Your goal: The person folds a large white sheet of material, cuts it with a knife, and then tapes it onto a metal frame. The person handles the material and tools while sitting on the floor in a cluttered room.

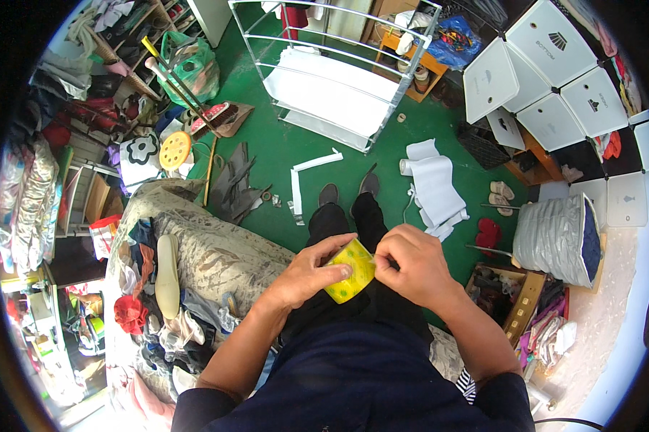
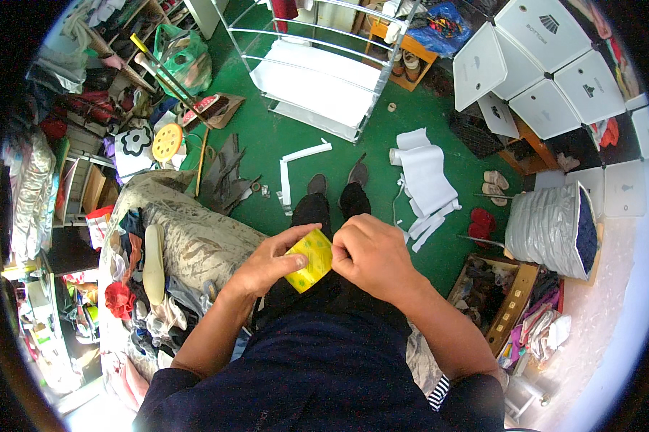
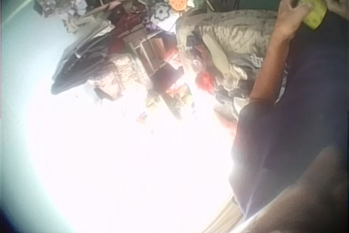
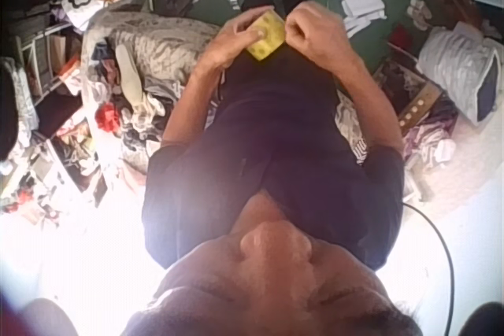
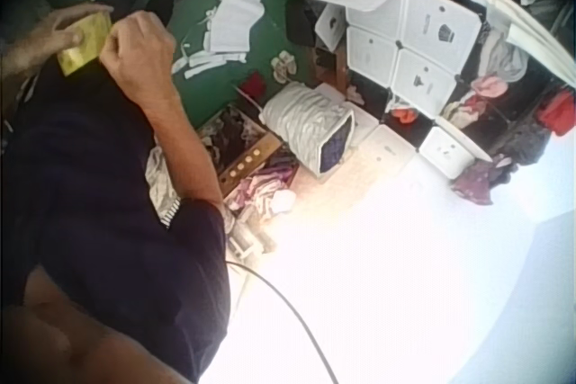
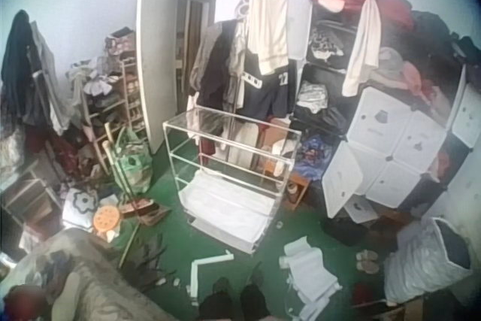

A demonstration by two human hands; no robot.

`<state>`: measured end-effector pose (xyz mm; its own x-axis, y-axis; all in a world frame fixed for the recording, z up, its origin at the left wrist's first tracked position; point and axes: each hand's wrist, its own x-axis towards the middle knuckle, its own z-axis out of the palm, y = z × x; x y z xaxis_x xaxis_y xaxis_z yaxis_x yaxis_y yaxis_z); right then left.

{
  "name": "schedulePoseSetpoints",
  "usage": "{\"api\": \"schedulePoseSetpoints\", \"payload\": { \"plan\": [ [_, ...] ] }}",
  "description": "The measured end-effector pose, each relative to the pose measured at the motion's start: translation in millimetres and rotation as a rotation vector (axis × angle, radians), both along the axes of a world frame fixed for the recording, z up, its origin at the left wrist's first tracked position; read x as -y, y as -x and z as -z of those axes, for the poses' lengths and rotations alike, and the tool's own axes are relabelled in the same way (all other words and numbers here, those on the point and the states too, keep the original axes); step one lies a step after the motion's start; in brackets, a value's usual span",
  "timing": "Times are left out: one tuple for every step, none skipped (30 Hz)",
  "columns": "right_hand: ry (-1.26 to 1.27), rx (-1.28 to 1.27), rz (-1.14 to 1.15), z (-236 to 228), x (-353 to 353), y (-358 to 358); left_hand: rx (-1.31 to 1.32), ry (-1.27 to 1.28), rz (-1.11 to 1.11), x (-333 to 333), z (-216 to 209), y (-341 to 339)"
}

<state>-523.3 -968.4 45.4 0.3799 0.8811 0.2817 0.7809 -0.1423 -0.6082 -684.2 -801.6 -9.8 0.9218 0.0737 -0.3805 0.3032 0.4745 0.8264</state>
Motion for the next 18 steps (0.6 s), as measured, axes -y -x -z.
{"api": "schedulePoseSetpoints", "payload": {
  "plan": [
    [-0.009, -0.021, 0.031, 0.1, -0.4, -0.5, 0.01, 0.002, 0.003, -0.1, -0.2, 1.0],
    [-0.013, -0.09, 0.067, 1.5, 0.4, -0.7, 0.008, 0.008, 0.009, -0.2, -2.0, 0.3],
    [-0.016, -0.16, 0.103, 5.0, 1.4, -0.9, 0.006, 0.013, 0.015, -0.9, -5.8, -0.8],
    [-0.02, -0.229, 0.139, 8.7, 2.6, -1.3, 0.004, 0.018, 0.021, -1.2, -8.4, -1.4],
    [-0.002, -0.289, 0.189, 11.8, 4.5, -3.0, 0.007, 0.027, 0.028, -1.3, -9.9, -0.6],
    [0.016, -0.348, 0.24, 15.3, 7.8, -5.6, 0.01, 0.036, 0.036, -1.5, -11.0, 0.9],
    [0.034, -0.407, 0.291, 18.7, 11.4, -8.3, 0.013, 0.045, 0.044, -2.0, -11.9, 1.8],
    [0.039, -0.563, 0.293, 21.8, 14.9, -9.1, 0.02, 0.064, 0.051, -2.7, -12.1, 1.8],
    [0.001, -0.725, 0.285, 22.8, 17.4, -7.7, 0.028, 0.084, 0.058, -3.4, -12.3, 1.2],
    [-0.038, -0.887, 0.276, 21.3, 18.7, -5.9, 0.035, 0.105, 0.066, -4.0, -11.8, 0.9],
    [-0.081, -1.05, 0.264, 18.9, 18.8, -4.3, 0.044, 0.165, 0.073, -6.6, -11.3, 3.0],
    [-0.121, -1.117, 0.206, 16.8, 18.6, -3.3, 0.053, 0.226, 0.08, -9.8, -9.9, 6.0],
    [-0.161, -1.184, 0.147, 14.7, 18.5, -2.4, 0.062, 0.286, 0.087, -11.1, -9.4, 7.8],
    [-0.2, -1.248, 0.087, 12.6, 18.6, -1.9, 0.059, 0.262, 0.079, -10.3, -10.9, 8.8],
    [-0.178, -1.228, 0.069, 9.2, 19.3, -2.0, 0.051, 0.274, 0.076, -9.9, -9.0, 10.5],
    [-0.155, -1.207, 0.051, 5.2, 20.4, -2.5, 0.044, 0.286, 0.074, -10.3, -5.5, 12.9],
    [-0.131, -1.188, 0.032, 2.8, 21.6, -3.0, 0.034, 0.297, 0.069, -10.7, -2.7, 14.8],
    [-0.106, -1.075, -0.028, 1.9, 22.2, -4.6, 0.046, 0.328, 0.083, -11.5, -1.1, 15.1]
  ]
}}
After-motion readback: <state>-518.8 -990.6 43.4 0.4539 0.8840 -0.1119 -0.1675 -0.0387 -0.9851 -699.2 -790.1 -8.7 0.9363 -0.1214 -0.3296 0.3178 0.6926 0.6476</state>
